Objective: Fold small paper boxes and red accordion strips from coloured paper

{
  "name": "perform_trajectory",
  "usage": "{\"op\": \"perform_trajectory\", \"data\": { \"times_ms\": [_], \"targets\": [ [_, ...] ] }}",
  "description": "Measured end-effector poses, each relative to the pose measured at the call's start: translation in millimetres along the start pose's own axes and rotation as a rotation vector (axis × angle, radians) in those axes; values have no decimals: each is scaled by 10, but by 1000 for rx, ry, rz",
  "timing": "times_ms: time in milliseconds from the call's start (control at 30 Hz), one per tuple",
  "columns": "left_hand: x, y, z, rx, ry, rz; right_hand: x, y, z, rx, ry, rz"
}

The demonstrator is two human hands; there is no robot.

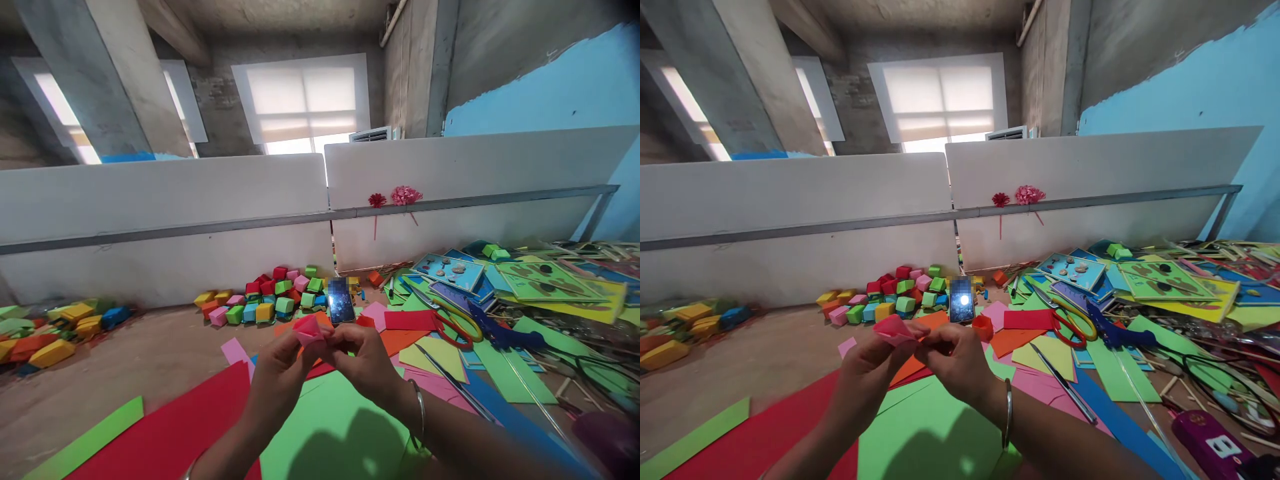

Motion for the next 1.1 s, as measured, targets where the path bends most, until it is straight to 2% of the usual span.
{"op": "perform_trajectory", "data": {
  "times_ms": [67, 100, 200, 300, 367, 533, 600, 667, 800, 900, 1000, 1100],
  "targets": [
    [21, 5, 37, -24, 2, 27, 5, -19, 116, -76, 109, 87],
    [7, 6, 47, -25, -26, 24, -48, -26, 231, -151, 197, 90],
    [-40, 8, 56, -32, -159, 25, -382, 19, 717, -429, 359, -98],
    [-4, 16, 22, -49, -260, 93, -529, 141, 1091, -645, 382, -180],
    [40, 22, -59, -17, -321, 128, -515, 183, 1172, -686, 407, -189],
    [110, 37, -320, 135, -466, 145, -410, 239, 1176, -762, 517, -217],
    [116, 45, -359, 141, -489, 167, -378, 269, 1204, -818, 606, -221],
    [112, 61, -354, 111, -506, 201, -373, 254, 1213, -805, 603, -174],
    [82, 108, -417, 130, -548, 233, -386, 95, 1070, -515, 263, 56],
    [65, 128, -521, 184, -659, 223, -386, 56, 1002, -405, 185, 107],
    [64, 142, -631, 253, -740, 199, -402, 50, 993, -417, 251, 73],
    [63, 161, -618, 263, -751, 199, -379, 89, 1055, -548, 256, 72]
  ]
}}
Point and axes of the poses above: each hand's wrist, its own y-axis away from the middle knuckle, its own x-axis out of the palm, z = x × y, the point moved 9 cm from there along -y, towards the middle knuckle, and after that the axes turned 6 degrees about y, right-handed, at the moved point
